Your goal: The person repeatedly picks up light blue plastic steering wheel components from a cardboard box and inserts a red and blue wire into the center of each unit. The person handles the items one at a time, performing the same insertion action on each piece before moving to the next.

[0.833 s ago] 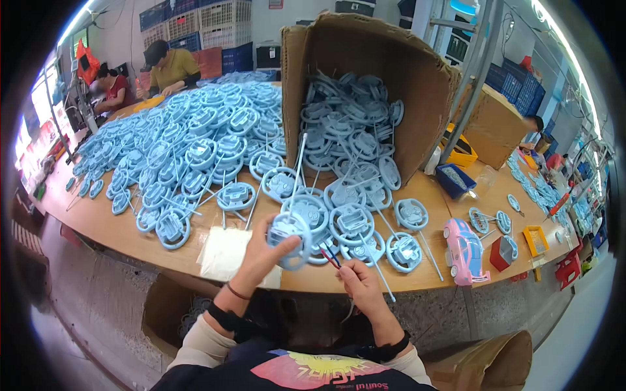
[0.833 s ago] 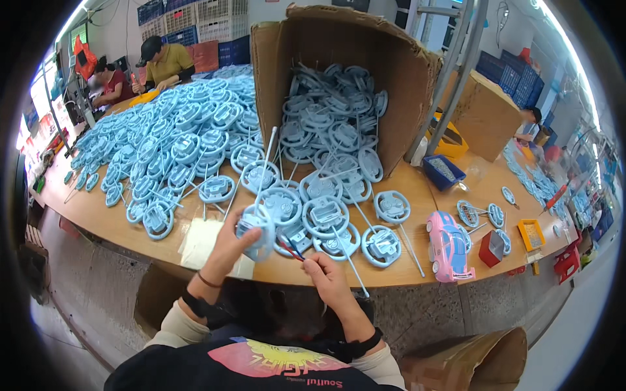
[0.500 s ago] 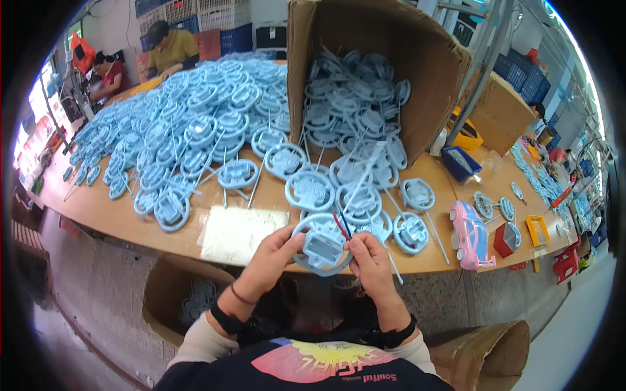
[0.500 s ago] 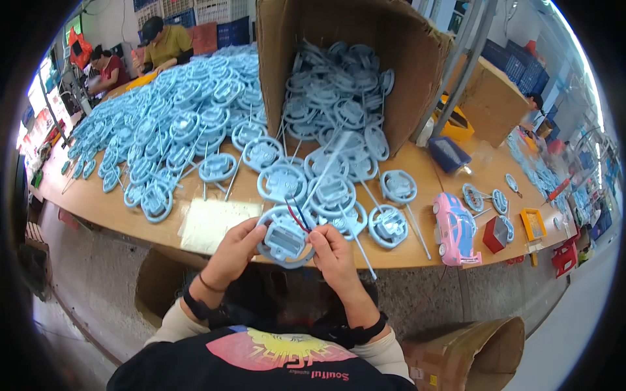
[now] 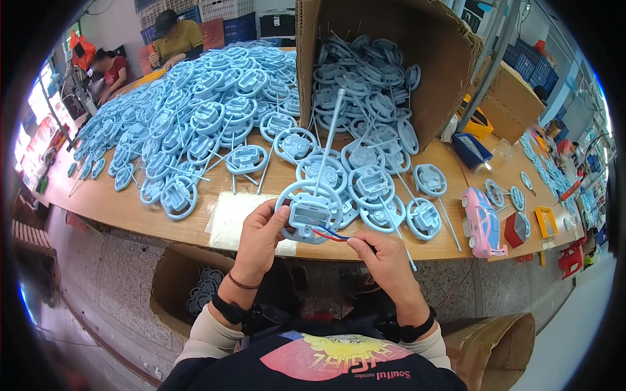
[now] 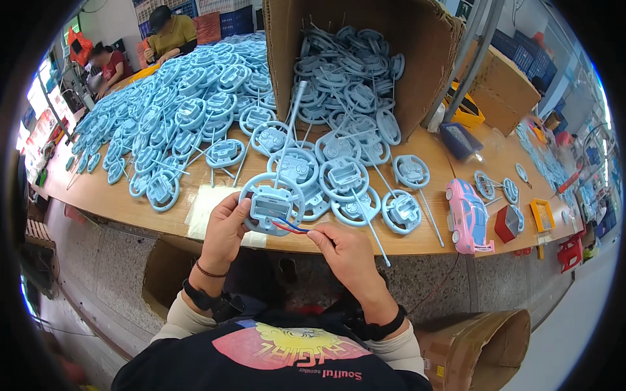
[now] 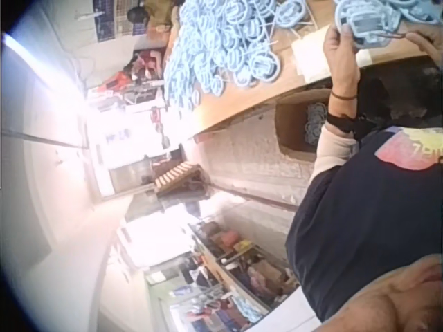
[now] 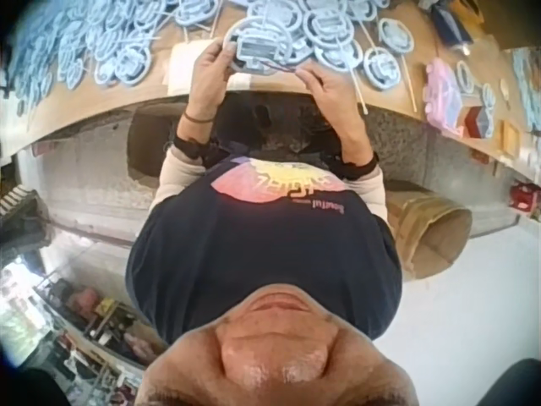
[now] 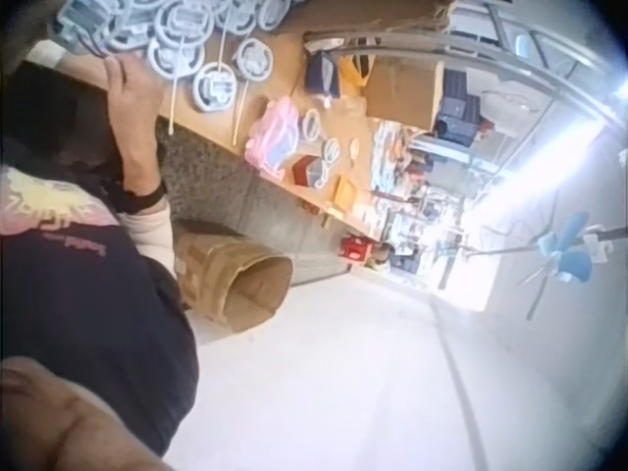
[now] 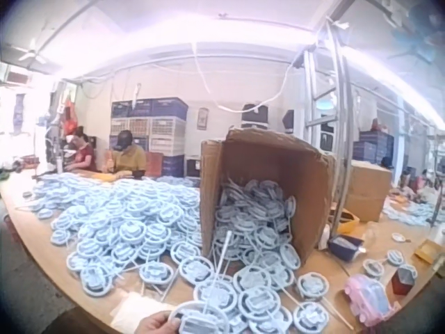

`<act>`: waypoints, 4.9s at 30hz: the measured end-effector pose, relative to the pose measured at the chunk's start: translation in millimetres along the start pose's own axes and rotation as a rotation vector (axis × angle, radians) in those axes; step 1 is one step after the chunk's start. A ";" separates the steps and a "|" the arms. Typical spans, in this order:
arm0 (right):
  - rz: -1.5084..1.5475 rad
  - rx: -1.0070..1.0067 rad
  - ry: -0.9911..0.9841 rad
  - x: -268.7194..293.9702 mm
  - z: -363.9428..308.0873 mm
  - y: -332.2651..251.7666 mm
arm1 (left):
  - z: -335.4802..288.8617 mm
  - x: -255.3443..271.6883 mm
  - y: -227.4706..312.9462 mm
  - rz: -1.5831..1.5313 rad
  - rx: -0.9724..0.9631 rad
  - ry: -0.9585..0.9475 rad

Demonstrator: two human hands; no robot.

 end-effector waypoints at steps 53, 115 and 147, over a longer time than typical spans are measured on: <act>0.237 -0.116 -0.359 -54.7 -48.3 22.6 | -94.0 161.8 92.9 0.756 -0.013 0.246; -0.260 0.118 -0.001 11.9 -16.9 -6.8 | -5.2 -35.6 -10.2 0.182 0.199 -0.211; 0.136 -0.050 -0.316 -33.3 -35.0 30.8 | -108.2 139.6 66.1 0.711 0.203 -0.058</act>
Point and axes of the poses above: each hand's wrist, its own z-axis towards the middle knuckle, its own x-axis out of the back of the hand, y = z × x, the point moved 10 cm from there along z, towards the middle knuckle, and after that the axes turned 5 degrees about z, right-handed, at the moved point
